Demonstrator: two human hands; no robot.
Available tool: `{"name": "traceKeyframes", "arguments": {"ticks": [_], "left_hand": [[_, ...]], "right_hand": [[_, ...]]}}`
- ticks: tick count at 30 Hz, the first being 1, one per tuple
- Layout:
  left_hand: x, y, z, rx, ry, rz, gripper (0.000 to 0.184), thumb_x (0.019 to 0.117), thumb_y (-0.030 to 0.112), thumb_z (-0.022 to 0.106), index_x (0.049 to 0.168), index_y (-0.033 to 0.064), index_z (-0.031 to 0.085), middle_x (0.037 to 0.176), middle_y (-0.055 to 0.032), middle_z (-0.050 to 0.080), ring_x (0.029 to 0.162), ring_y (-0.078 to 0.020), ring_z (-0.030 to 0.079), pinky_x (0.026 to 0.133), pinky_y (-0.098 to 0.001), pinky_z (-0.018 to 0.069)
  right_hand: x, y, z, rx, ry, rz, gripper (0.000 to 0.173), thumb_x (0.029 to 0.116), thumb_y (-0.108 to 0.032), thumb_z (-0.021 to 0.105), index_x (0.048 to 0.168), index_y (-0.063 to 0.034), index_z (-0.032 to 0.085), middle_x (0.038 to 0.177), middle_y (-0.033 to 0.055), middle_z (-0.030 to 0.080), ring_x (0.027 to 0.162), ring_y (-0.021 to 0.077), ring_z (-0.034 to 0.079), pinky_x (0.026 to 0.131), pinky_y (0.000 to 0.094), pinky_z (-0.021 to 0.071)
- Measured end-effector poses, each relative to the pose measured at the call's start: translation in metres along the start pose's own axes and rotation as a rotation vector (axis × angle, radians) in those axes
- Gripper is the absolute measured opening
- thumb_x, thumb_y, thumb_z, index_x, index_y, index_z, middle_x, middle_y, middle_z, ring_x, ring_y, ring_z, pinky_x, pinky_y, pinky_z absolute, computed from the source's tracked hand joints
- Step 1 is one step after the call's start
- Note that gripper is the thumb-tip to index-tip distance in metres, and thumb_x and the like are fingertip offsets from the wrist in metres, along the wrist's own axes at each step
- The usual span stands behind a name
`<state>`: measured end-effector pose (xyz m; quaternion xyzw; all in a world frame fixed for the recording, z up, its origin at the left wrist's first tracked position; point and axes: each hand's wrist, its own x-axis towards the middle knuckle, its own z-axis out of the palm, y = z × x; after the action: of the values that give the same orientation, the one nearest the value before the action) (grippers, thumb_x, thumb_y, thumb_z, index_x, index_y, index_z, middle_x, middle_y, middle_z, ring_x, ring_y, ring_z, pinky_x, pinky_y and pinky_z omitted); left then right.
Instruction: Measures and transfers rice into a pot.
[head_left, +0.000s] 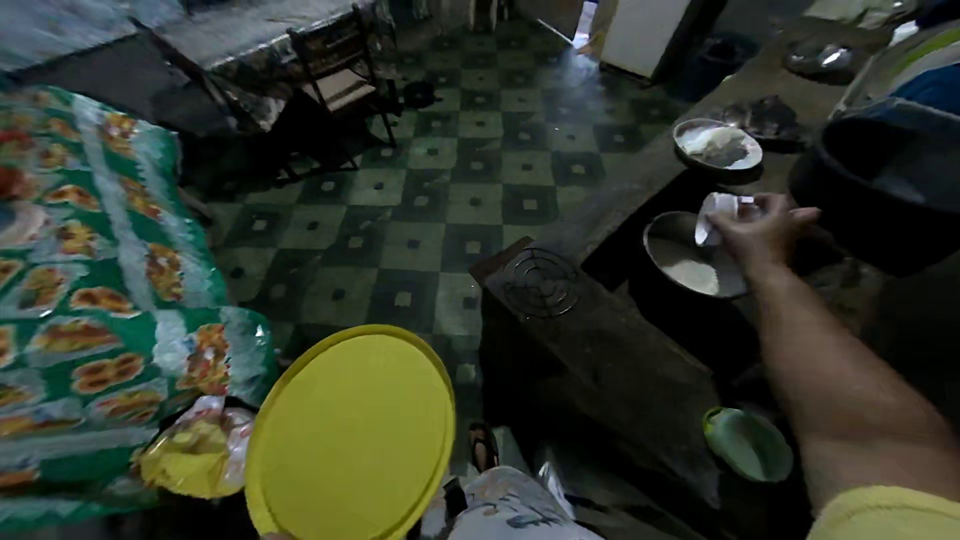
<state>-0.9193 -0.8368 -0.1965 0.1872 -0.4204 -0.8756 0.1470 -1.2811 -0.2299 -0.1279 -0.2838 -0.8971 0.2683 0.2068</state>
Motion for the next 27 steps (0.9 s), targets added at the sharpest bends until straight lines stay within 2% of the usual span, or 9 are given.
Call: {"name": "traceKeyframes", "arguments": {"ticks": [3, 5, 6, 8, 11, 16, 19, 22, 27], "left_hand": [[-0.047, 0.011, 0.006, -0.041, 0.142, 0.021, 0.048, 0.1039, 0.058, 0.044, 0.128, 0.0221, 0.063, 0.117, -0.0004, 0.076, 0.11, -0.0161, 0.073, 0.093, -0.0419, 0.0622], [-0.083, 0.022, 0.01, -0.074, 0.23, 0.036, 0.048, 0.1022, 0.057, 0.05, 0.13, 0.0185, 0.06, 0.115, -0.0031, 0.076, 0.107, -0.0175, 0.074, 0.09, -0.0417, 0.0635], [-0.102, 0.026, 0.004, -0.095, 0.24, 0.042, 0.051, 0.1005, 0.055, 0.055, 0.133, 0.016, 0.057, 0.115, -0.0055, 0.075, 0.106, -0.0195, 0.074, 0.089, -0.0427, 0.0638], [-0.139, 0.035, -0.01, -0.12, 0.26, 0.045, 0.053, 0.1016, 0.053, 0.055, 0.136, 0.0126, 0.054, 0.115, -0.0081, 0.074, 0.105, -0.0218, 0.074, 0.088, -0.0439, 0.0642], [-0.196, 0.049, -0.029, -0.146, 0.24, 0.017, 0.049, 0.1116, 0.045, 0.029, 0.138, 0.0121, 0.052, 0.119, -0.0085, 0.074, 0.109, -0.0221, 0.073, 0.09, -0.0434, 0.0633], [-0.293, 0.044, -0.066, -0.183, 0.129, 0.151, 0.055, 0.1003, 0.056, 0.057, 0.138, 0.0156, 0.058, 0.124, -0.0047, 0.072, 0.117, -0.0169, 0.069, 0.101, -0.0399, 0.0577], [-0.356, 0.035, -0.068, -0.178, 0.259, 0.199, 0.057, 0.0969, 0.06, 0.059, 0.131, 0.0139, 0.063, 0.116, -0.0055, 0.075, 0.109, -0.0169, 0.072, 0.096, -0.0403, 0.0601], [-0.419, 0.014, -0.064, -0.231, 0.278, 0.313, 0.057, 0.1018, 0.056, 0.053, 0.136, 0.0123, 0.06, 0.122, -0.007, 0.073, 0.115, -0.0167, 0.07, 0.1, -0.039, 0.0581], [-0.535, -0.035, -0.041, -0.563, 0.327, 0.487, 0.053, 0.0996, 0.048, 0.062, 0.136, 0.0097, 0.061, 0.123, -0.0133, 0.072, 0.116, -0.023, 0.07, 0.1, -0.0425, 0.0582]], "right_hand": [[-0.055, -0.048, -0.016, 0.396, -0.144, -0.112, 0.07, 0.0932, -0.04, 0.075, 0.146, -0.002, 0.049, 0.14, 0.0262, 0.055, 0.123, 0.0342, 0.058, 0.105, 0.0514, 0.0476], [-0.119, -0.09, -0.026, 0.659, -0.279, -0.164, 0.062, 0.0967, -0.043, 0.067, 0.146, -0.0122, 0.048, 0.132, 0.0071, 0.058, 0.107, 0.0122, 0.063, 0.092, 0.0356, 0.0561], [-0.157, -0.109, -0.034, 0.786, -0.35, -0.201, 0.058, 0.0985, -0.043, 0.065, 0.147, -0.0161, 0.046, 0.127, 0.0011, 0.058, 0.101, 0.0087, 0.064, 0.085, 0.034, 0.0594], [-0.234, -0.139, -0.052, 0.965, -0.499, -0.284, 0.049, 0.1026, -0.034, 0.06, 0.146, -0.0204, 0.044, 0.122, -0.0047, 0.059, 0.1, 0.0092, 0.067, 0.085, 0.0363, 0.0615], [-0.348, -0.167, -0.087, 1.065, -0.721, -0.446, 0.044, 0.1034, -0.028, 0.053, 0.146, -0.0193, 0.044, 0.124, -0.0033, 0.063, 0.103, 0.0128, 0.069, 0.09, 0.0366, 0.0613], [-0.494, -0.172, -0.136, 1.298, -1.181, -0.642, 0.058, 0.0886, -0.048, 0.075, 0.138, -0.0257, 0.055, 0.126, -0.0062, 0.065, 0.111, 0.0116, 0.066, 0.094, 0.0346, 0.0594], [-0.543, -0.154, -0.17, 1.331, -1.459, -0.762, 0.056, 0.0908, -0.051, 0.073, 0.139, -0.028, 0.057, 0.122, -0.009, 0.068, 0.103, 0.0056, 0.068, 0.086, 0.025, 0.0606], [-0.571, -0.137, -0.204, 1.329, -1.765, -0.917, 0.054, 0.0943, -0.047, 0.069, 0.144, -0.0298, 0.056, 0.131, -0.0121, 0.066, 0.116, 0.0024, 0.063, 0.097, 0.0223, 0.0548], [-0.622, -0.092, -0.252, 1.289, -1.798, -1.353, 0.059, 0.0958, -0.053, 0.065, 0.146, -0.0233, 0.055, 0.143, -0.0139, 0.059, 0.133, 0.0042, 0.054, 0.113, 0.0247, 0.0454]]}}
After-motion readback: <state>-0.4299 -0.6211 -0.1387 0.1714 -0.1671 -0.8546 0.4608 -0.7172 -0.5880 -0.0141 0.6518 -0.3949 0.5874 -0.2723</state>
